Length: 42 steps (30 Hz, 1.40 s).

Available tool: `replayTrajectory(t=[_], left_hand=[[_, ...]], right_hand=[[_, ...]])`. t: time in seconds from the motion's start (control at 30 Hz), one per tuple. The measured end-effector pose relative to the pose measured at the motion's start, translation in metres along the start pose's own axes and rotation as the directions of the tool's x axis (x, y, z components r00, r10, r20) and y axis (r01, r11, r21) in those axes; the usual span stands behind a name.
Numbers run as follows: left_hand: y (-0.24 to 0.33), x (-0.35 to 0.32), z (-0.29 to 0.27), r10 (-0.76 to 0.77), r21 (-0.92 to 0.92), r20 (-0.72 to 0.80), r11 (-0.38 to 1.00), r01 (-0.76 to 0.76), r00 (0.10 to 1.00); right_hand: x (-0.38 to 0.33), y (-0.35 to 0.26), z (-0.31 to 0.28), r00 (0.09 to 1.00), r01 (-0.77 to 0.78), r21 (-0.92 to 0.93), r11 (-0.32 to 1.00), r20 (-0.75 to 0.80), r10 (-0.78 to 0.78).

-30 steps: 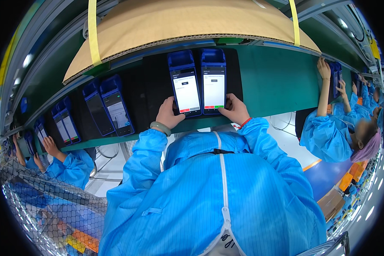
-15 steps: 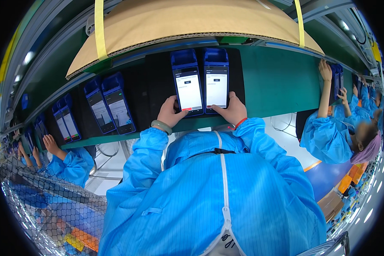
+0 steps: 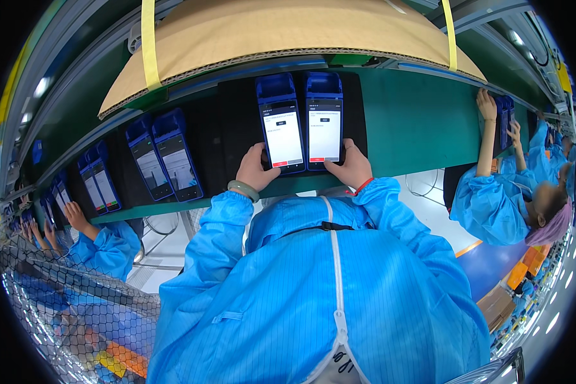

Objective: The person tests handheld payment devices on an assembly line by tapping their screens to run camera and system checks, then slides the devices along the line.

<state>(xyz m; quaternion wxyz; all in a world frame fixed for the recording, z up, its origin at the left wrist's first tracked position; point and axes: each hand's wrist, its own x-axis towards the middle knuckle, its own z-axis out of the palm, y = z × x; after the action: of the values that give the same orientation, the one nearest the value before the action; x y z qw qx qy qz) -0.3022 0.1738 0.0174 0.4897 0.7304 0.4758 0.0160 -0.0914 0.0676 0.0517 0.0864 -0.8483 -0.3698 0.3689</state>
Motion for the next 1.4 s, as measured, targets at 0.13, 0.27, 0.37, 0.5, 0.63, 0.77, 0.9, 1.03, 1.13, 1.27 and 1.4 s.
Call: replayTrajectory(t=[0.13,0.27,0.37,0.5,0.63,0.77,0.9,1.03,1.13,1.27,1.4], left_hand=[[0.001,0.0,0.0,-0.004,0.005,0.004,1.0,0.004,1.0],[0.003,0.0,0.001,-0.022,0.019,0.0,1.0,0.022,1.0],[0.005,-0.001,0.0,-0.038,0.032,-0.006,0.999,0.039,0.999],[0.004,-0.001,0.001,-0.037,0.03,-0.015,0.999,0.037,0.999],[0.005,-0.002,0.002,-0.017,0.047,-0.024,0.999,0.018,1.0],[0.004,-0.003,0.003,-0.016,0.052,-0.02,0.998,0.017,1.0],[0.0,-0.001,0.001,0.006,0.014,0.031,1.0,-0.006,1.0],[-0.001,0.001,-0.002,0.025,-0.027,0.05,0.999,-0.024,0.998],[-0.002,0.004,-0.002,0.048,-0.032,0.052,0.998,-0.047,0.997],[-0.007,0.001,0.002,0.042,0.036,-0.032,0.999,-0.04,0.999],[-0.009,-0.007,-0.01,0.022,-0.223,0.021,0.975,-0.017,1.0]], right_hand=[[-0.002,0.007,-0.001,0.999,0.052,0.051,0.997,-0.002,-0.052],[0.002,0.021,0.006,0.993,0.117,0.14,0.983,-0.02,-0.115],[0.001,0.019,0.006,0.995,0.099,0.155,0.983,-0.028,-0.096],[0.002,0.023,0.008,0.994,0.111,0.176,0.978,-0.033,-0.107],[0.001,0.023,0.008,0.993,0.116,0.173,0.978,-0.037,-0.111],[0.0,0.021,0.008,0.994,0.108,0.172,0.979,-0.02,-0.107],[-0.004,0.006,0.01,0.994,0.079,0.075,0.994,-0.088,-0.073],[-0.004,-0.011,0.004,0.998,-0.015,0.016,1.0,-0.056,0.016],[0.0,-0.007,0.01,0.998,-0.012,0.001,1.0,-0.065,0.012],[0.0,-0.013,0.011,0.998,0.029,0.039,0.999,-0.053,-0.027],[0.002,0.008,0.019,0.964,0.249,0.255,0.934,-0.157,-0.214]])
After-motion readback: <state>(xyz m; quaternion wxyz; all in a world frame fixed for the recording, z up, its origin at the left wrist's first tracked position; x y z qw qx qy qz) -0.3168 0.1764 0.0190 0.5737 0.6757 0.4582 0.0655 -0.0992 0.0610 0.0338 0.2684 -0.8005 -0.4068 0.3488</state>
